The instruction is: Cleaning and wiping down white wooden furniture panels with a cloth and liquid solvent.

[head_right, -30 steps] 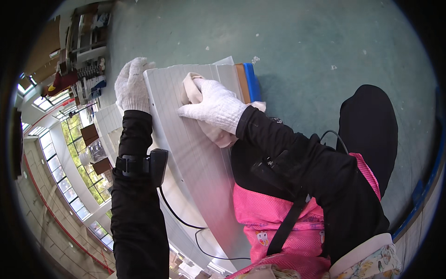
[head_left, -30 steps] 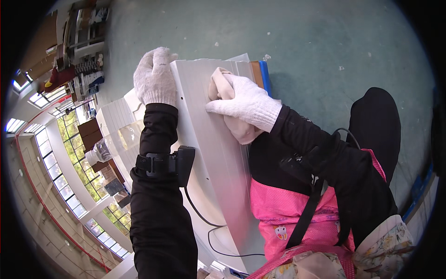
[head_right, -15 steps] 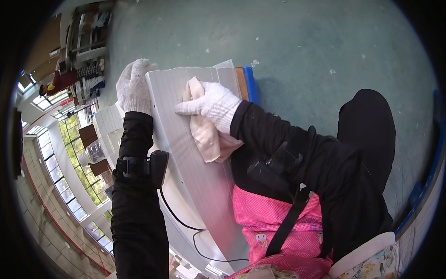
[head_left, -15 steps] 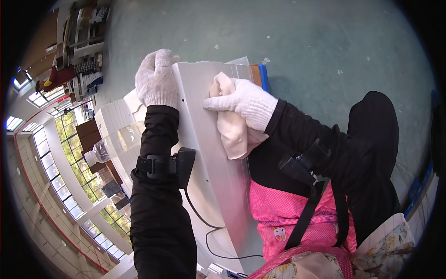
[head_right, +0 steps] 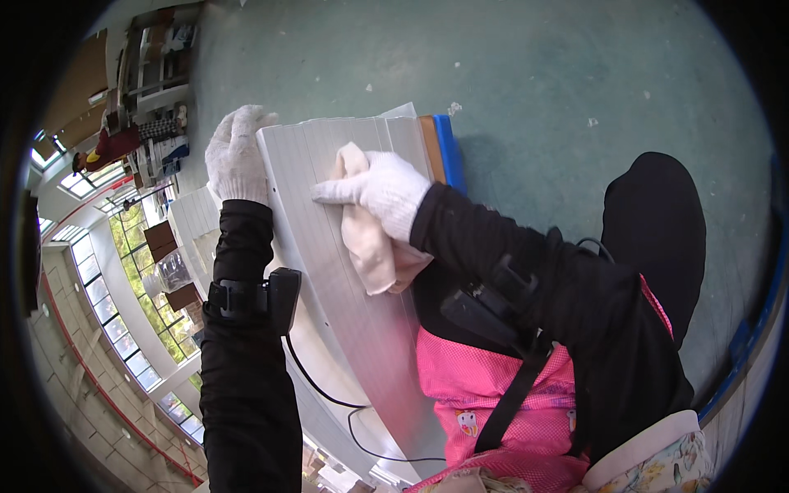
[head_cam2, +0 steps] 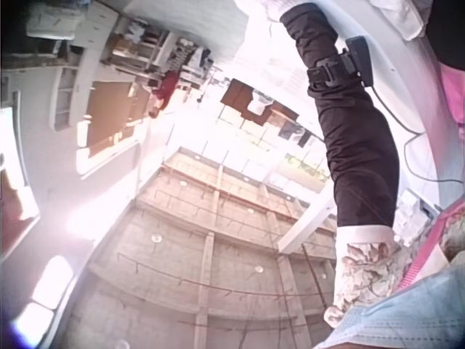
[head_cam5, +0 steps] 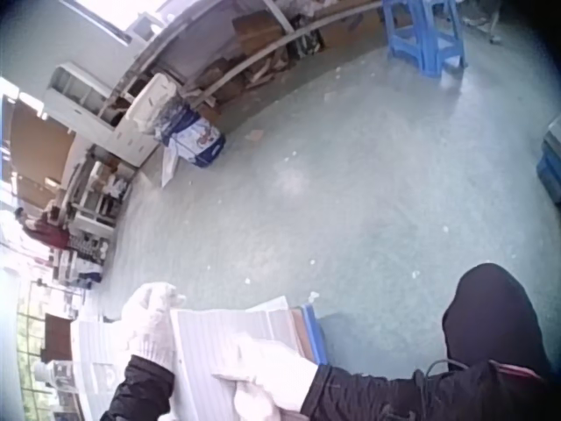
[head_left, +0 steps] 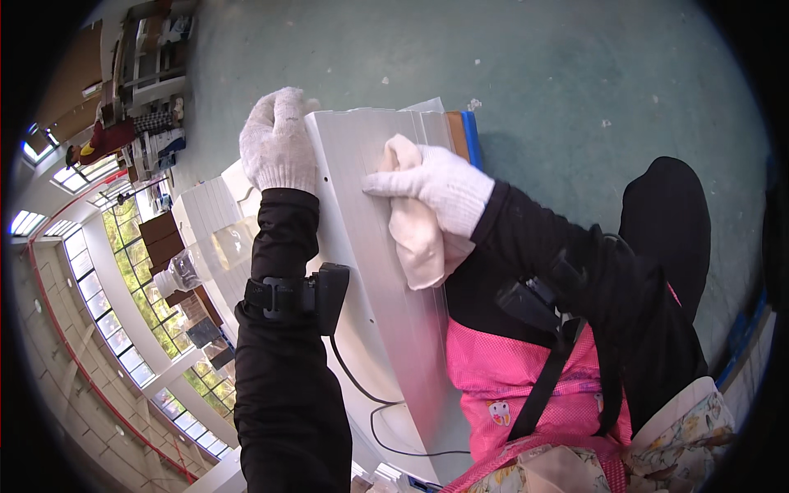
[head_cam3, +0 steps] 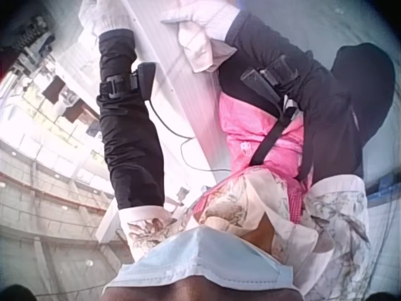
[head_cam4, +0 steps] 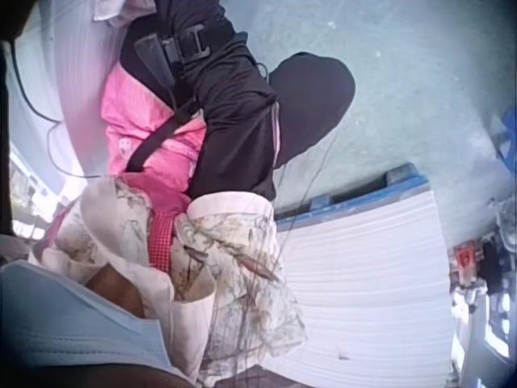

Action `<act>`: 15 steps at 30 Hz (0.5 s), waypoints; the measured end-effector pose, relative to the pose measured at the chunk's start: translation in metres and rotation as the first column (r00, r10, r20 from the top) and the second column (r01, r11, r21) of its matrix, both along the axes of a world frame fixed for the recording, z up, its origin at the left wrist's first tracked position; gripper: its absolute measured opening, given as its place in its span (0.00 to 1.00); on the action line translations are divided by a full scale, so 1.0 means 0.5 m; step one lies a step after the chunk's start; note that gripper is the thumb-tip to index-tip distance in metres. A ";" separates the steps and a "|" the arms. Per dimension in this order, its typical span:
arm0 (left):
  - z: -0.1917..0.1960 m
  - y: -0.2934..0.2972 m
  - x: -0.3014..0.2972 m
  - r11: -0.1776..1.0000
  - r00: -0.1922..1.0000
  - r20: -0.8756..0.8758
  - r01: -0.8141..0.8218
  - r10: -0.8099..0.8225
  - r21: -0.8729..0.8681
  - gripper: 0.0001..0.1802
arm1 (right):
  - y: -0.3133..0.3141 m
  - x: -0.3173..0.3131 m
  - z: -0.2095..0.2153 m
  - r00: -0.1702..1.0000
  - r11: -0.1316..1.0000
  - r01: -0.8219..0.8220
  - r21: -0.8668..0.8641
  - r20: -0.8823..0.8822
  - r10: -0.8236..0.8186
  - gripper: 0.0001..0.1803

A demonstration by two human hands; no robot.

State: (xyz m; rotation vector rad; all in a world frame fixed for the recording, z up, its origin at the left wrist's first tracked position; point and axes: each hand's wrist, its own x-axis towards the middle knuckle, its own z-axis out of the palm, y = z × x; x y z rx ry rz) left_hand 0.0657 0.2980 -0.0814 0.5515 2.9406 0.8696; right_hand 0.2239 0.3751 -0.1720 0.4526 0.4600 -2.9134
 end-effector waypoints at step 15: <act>0.009 -0.008 0.000 0.998 0.998 -0.025 0.057 -0.056 0.016 0.17 | -0.075 0.081 -0.036 0.988 0.871 -0.110 0.479 0.146 0.045 0.24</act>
